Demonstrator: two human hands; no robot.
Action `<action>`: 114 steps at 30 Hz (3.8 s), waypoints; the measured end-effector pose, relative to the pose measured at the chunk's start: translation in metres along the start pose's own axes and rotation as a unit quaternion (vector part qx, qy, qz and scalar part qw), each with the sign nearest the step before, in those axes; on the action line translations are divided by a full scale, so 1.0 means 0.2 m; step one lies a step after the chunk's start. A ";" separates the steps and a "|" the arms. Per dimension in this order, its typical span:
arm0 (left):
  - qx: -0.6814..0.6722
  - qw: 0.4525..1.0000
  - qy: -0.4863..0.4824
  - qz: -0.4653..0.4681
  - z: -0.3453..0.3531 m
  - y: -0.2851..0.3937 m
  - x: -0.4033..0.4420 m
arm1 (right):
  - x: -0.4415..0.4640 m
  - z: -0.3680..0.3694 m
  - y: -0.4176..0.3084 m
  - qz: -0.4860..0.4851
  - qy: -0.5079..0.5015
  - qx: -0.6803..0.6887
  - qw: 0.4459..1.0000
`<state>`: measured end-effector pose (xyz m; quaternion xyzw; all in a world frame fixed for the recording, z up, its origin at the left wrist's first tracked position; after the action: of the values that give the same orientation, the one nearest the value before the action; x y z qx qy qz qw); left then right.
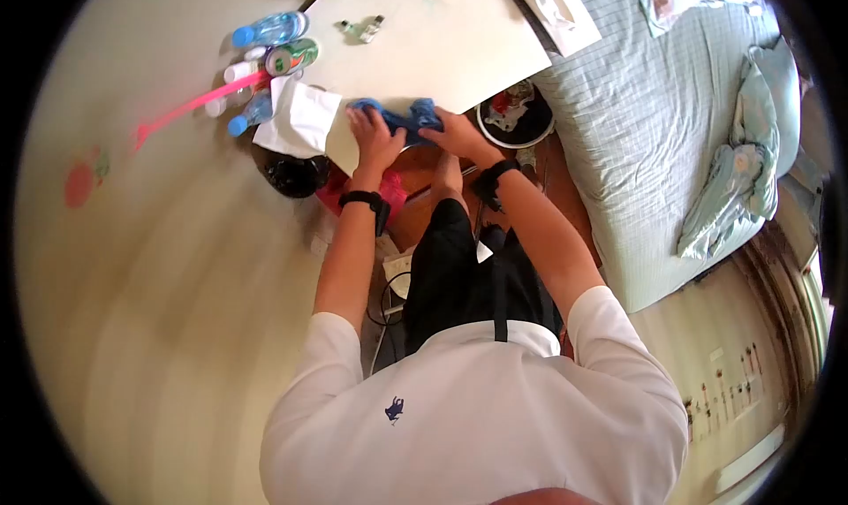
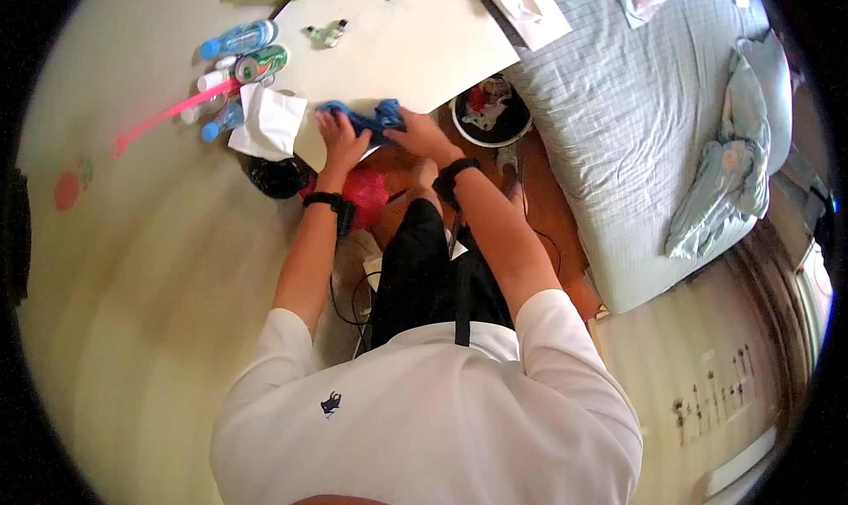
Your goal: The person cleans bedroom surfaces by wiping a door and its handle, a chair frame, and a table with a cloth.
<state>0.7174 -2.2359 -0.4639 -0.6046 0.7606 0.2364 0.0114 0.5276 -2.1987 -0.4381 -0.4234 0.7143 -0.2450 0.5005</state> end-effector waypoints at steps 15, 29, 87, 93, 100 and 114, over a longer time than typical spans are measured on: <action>-0.026 0.998 0.051 0.035 0.02 0.46 0.32 | 0.53 -0.27 -0.23 -0.014 0.123 -0.189 0.974; -0.053 0.980 0.066 0.180 -0.09 0.32 -0.04 | 0.19 -0.02 -0.27 0.002 -0.028 -0.344 0.938; 0.492 0.854 -0.005 0.167 0.16 0.69 0.68 | 0.01 -0.25 0.17 0.114 0.186 0.130 0.967; 0.327 0.914 0.130 0.203 0.32 1.02 0.22 | -0.45 -0.43 0.42 0.084 0.265 0.142 0.950; 0.124 0.971 0.075 0.188 0.32 1.11 0.00 | -0.54 -0.59 0.49 0.101 0.266 0.008 0.959; -0.006 0.930 -0.174 -0.322 0.48 -0.19 0.51 | 0.01 -0.19 0.01 -0.055 0.107 -0.074 0.990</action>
<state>0.6992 -2.2990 -0.5925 -0.7666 0.5096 0.3258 0.2159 0.4923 -2.2019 -0.4261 -0.4698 0.7553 -0.2624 0.3741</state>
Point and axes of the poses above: each hand's wrist, its own x-axis towards the middle knuckle, its own z-axis out of the palm, y = z × x, the point moved 5 cm from there along x, towards the middle knuckle, and after that the axes turned 14 degrees about y, right-handed, at the moved point
